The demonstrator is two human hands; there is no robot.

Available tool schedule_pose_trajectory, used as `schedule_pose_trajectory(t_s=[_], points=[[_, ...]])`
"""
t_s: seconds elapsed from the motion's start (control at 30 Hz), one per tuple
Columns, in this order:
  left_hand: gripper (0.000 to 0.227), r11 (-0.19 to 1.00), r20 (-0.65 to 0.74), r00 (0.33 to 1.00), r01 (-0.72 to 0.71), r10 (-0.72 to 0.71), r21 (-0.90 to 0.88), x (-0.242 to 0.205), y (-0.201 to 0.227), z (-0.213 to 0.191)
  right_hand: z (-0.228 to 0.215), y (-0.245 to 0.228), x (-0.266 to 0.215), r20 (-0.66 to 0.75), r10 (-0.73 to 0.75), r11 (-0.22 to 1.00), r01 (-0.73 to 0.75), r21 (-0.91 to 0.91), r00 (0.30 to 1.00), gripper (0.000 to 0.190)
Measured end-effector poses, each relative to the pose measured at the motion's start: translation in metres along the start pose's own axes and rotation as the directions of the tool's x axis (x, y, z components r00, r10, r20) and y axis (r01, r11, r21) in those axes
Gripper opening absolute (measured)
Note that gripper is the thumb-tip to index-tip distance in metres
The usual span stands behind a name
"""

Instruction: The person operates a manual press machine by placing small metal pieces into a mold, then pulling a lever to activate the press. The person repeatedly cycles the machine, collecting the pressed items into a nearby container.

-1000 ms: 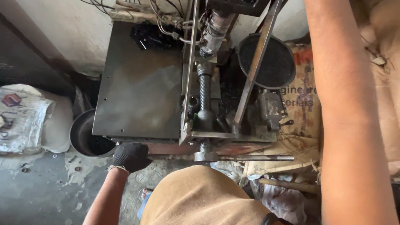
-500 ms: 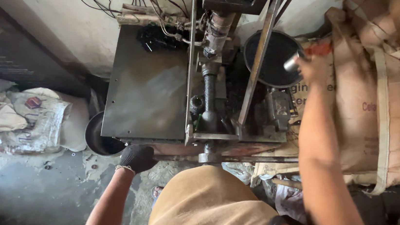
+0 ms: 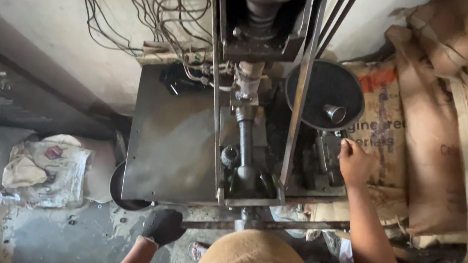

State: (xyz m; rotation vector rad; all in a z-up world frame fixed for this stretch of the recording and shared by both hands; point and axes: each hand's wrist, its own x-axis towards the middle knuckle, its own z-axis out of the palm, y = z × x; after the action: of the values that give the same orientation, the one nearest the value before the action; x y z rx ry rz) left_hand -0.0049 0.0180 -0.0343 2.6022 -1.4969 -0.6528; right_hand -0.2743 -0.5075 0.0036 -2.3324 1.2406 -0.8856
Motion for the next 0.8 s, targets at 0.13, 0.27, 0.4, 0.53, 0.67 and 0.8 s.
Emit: schedule_pose_trajectory(t_s=[0.13, 0.27, 0.4, 0.53, 0.67, 0.8], points=[[0.028, 0.997, 0.076, 0.995, 0.067, -0.065, -0.025, -0.001, 0.000, -0.003, 0.005, -0.011, 0.016, -0.118, -0.133, 0.983, 0.116, -0.146, 0.984, 0.018], [0.029, 0.999, 0.034, 0.999, 0.039, -0.038, -0.015, -0.001, 0.002, -0.005, 0.013, 0.001, 0.013, -0.118, -0.068, 0.997, 0.063, -0.044, 0.991, 0.021], [0.028, 0.999, 0.056, 0.997, 0.045, -0.046, 0.019, -0.001, 0.006, -0.011, 0.024, 0.018, 0.012, -0.107, -0.028, 0.999, 0.023, -0.049, 0.994, 0.022], [0.027, 0.998, 0.035, 0.997, 0.067, -0.067, -0.001, -0.001, 0.011, -0.018, 0.031, 0.028, 0.016, -0.121, -0.055, 0.990, 0.039, -0.132, 0.991, 0.022], [0.026, 0.996, 0.042, 0.995, 0.090, -0.090, -0.017, -0.006, 0.013, -0.022, 0.030, 0.030, 0.015, -0.120, -0.066, 0.993, 0.054, -0.100, 0.991, 0.019], [0.025, 0.999, 0.043, 0.998, 0.036, -0.035, -0.014, -0.004, 0.012, -0.024, 0.026, 0.026, 0.014, -0.124, -0.069, 0.994, 0.057, -0.097, 0.990, 0.019]])
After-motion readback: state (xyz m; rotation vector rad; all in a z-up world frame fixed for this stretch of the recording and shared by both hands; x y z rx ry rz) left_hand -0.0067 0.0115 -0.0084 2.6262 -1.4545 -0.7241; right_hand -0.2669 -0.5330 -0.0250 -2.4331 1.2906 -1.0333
